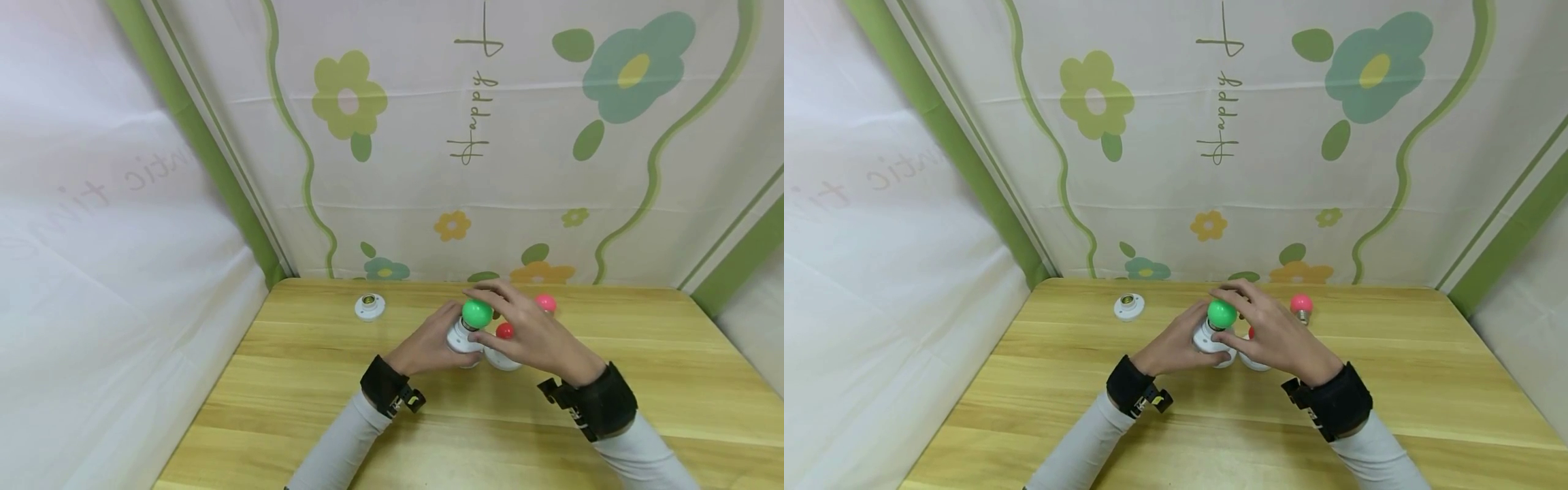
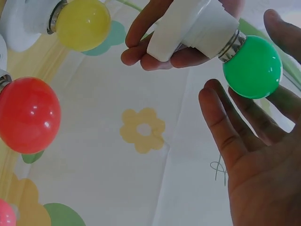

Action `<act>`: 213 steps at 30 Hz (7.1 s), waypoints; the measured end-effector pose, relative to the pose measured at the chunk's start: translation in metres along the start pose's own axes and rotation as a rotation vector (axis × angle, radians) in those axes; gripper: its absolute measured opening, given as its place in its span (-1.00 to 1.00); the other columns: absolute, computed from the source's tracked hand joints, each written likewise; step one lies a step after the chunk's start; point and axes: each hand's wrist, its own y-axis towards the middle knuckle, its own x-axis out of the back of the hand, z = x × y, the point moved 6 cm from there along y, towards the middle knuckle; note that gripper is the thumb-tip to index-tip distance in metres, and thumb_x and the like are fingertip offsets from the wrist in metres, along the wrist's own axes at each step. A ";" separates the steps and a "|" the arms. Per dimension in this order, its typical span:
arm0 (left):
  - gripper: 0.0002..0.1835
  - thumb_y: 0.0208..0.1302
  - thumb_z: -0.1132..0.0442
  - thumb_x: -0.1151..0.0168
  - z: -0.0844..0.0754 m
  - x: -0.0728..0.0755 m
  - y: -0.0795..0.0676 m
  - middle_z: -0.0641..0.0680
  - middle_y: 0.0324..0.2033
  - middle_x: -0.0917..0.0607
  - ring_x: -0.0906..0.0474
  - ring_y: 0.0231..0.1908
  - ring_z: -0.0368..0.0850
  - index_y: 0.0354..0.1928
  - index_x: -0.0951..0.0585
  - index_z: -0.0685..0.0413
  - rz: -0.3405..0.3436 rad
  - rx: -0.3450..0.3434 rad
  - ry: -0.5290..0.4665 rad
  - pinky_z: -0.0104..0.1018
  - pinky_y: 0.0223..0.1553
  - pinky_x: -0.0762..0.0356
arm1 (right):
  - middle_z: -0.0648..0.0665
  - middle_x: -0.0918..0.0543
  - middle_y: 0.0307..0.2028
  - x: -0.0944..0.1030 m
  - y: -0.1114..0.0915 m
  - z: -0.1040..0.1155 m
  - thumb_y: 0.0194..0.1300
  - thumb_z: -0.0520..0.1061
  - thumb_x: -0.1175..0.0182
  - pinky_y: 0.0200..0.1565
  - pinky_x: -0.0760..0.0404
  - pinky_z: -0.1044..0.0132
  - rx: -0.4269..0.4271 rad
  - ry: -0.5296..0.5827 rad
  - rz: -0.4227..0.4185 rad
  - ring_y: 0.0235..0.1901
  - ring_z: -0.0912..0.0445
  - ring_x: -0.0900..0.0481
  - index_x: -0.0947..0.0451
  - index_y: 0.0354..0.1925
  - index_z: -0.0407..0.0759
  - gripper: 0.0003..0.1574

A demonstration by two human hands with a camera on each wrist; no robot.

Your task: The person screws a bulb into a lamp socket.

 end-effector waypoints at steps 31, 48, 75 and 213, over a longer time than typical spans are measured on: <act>-0.18 0.22 0.24 -0.60 -0.007 -0.002 0.000 0.12 0.23 -0.56 -0.58 0.16 -0.10 0.46 -0.38 0.15 -0.007 -0.051 -0.010 -0.45 0.22 -0.60 | -0.07 -0.67 0.10 0.005 0.001 0.005 0.02 -0.03 -0.71 -0.09 -0.77 0.32 -0.021 0.000 -0.055 -0.07 0.18 -0.72 -0.59 0.20 -0.20 -0.18; -0.08 0.23 0.24 -0.60 -0.008 0.000 -0.001 0.09 0.32 -0.52 -0.55 0.26 -0.07 0.53 -0.28 0.08 -0.014 -0.071 -0.006 -0.39 0.31 -0.56 | -0.11 -0.66 0.26 0.005 0.001 0.010 0.16 -0.08 -0.63 0.33 -0.46 0.61 0.053 0.036 -0.027 0.20 0.00 -0.70 -0.62 0.26 -0.14 -0.27; -0.20 0.20 0.24 -0.62 -0.013 -0.003 -0.001 0.11 0.22 -0.55 -0.57 0.15 -0.09 0.41 -0.40 0.16 -0.007 -0.091 0.010 -0.49 0.21 -0.59 | -0.11 -0.68 0.11 0.010 -0.001 0.008 -0.04 0.01 -0.74 -0.11 -0.80 0.28 0.000 -0.036 -0.068 -0.07 0.12 -0.76 -0.64 0.16 -0.18 -0.17; -0.22 0.22 0.20 -0.62 -0.016 -0.010 -0.003 0.11 0.21 -0.56 -0.57 0.14 -0.12 0.39 -0.41 0.17 -0.008 -0.111 0.023 -0.52 0.18 -0.60 | -0.08 -0.78 0.05 0.017 -0.007 0.012 0.07 0.05 -0.67 -0.10 -0.78 0.30 0.015 -0.050 -0.021 -0.04 0.10 -0.79 -0.68 0.14 -0.19 -0.28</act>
